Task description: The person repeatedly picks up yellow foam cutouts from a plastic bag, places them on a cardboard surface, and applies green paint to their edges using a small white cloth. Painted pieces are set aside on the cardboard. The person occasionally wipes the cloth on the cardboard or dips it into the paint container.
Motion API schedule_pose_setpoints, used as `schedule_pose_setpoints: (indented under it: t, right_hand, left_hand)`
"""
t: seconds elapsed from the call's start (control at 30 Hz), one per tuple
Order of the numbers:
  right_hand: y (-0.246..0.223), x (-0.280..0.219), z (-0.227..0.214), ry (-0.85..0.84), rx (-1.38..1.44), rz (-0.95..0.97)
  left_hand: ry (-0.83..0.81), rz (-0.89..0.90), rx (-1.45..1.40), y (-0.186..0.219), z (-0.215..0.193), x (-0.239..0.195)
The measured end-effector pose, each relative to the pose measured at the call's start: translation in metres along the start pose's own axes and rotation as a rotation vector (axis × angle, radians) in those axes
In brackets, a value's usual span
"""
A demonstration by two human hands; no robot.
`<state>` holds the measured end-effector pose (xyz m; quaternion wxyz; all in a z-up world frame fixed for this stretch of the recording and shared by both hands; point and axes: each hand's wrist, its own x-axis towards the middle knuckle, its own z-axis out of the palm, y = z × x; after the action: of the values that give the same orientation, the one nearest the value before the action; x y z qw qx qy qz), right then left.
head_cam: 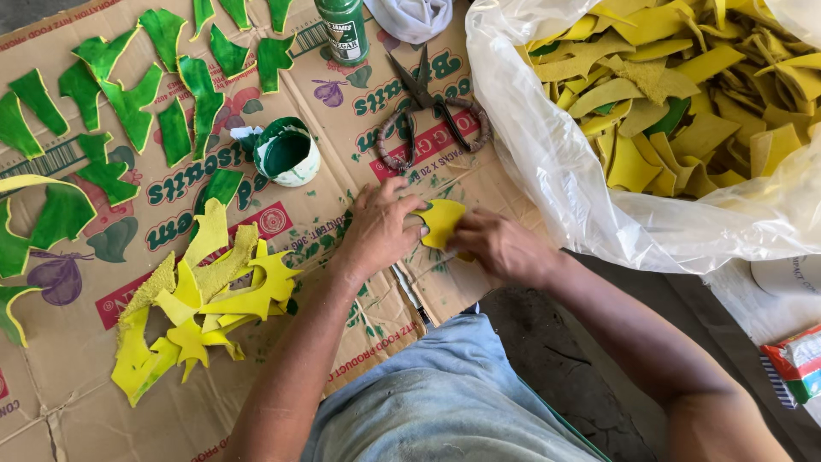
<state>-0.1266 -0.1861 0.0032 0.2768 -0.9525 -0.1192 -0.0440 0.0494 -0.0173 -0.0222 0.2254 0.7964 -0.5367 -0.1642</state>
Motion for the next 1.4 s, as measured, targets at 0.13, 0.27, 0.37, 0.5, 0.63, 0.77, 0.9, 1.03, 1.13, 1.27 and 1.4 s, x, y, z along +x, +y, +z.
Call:
schedule_pose_setpoints:
  t: [0.13,0.27,0.37,0.5,0.63,0.77,0.9,1.03,1.13,1.27,1.4]
  right_hand:
    - [-0.020,-0.042,-0.016,-0.115,0.104,0.048]
    - [-0.032,-0.063,-0.033,0.191,0.320,0.254]
    - [-0.037,-0.044,-0.030,0.377,0.113,0.330]
    - [-0.033,0.003,-0.003,0.315,-0.057,0.263]
    - [-0.008,0.042,0.019,0.383,-0.137,0.256]
    - [0.013,0.060,0.015,0.184,-0.182,0.080]
    - [0.017,0.046,0.009,0.140,-0.141,0.073]
    - [0.014,0.033,0.005,0.206,-0.211,0.080]
    - [0.019,0.035,0.004,0.255,-0.154,0.143]
    - [0.025,0.027,0.015,0.213,-0.079,0.199]
    - [0.025,0.002,-0.009,0.356,-0.249,0.220]
  left_hand:
    - [-0.016,0.054,-0.010,-0.003,-0.001,0.006]
    - [0.116,0.166,-0.053,0.001,-0.005,0.010]
    - [0.226,0.193,0.008,0.020,-0.001,-0.022]
    - [0.064,0.183,0.110,0.048,0.016,-0.057]
    - [-0.105,0.070,0.166,0.051,0.019,-0.064]
    - [-0.035,0.129,0.161,0.048,0.014,-0.060]
    - [0.051,0.180,0.220,0.047,0.019,-0.059]
    - [-0.108,0.093,0.183,0.047,0.013,-0.057]
    - [-0.093,0.099,0.188,0.048,0.006,-0.052]
    - [-0.165,0.060,0.191,0.050,0.010,-0.056]
    - [0.021,0.167,0.172,0.047,0.008,-0.058]
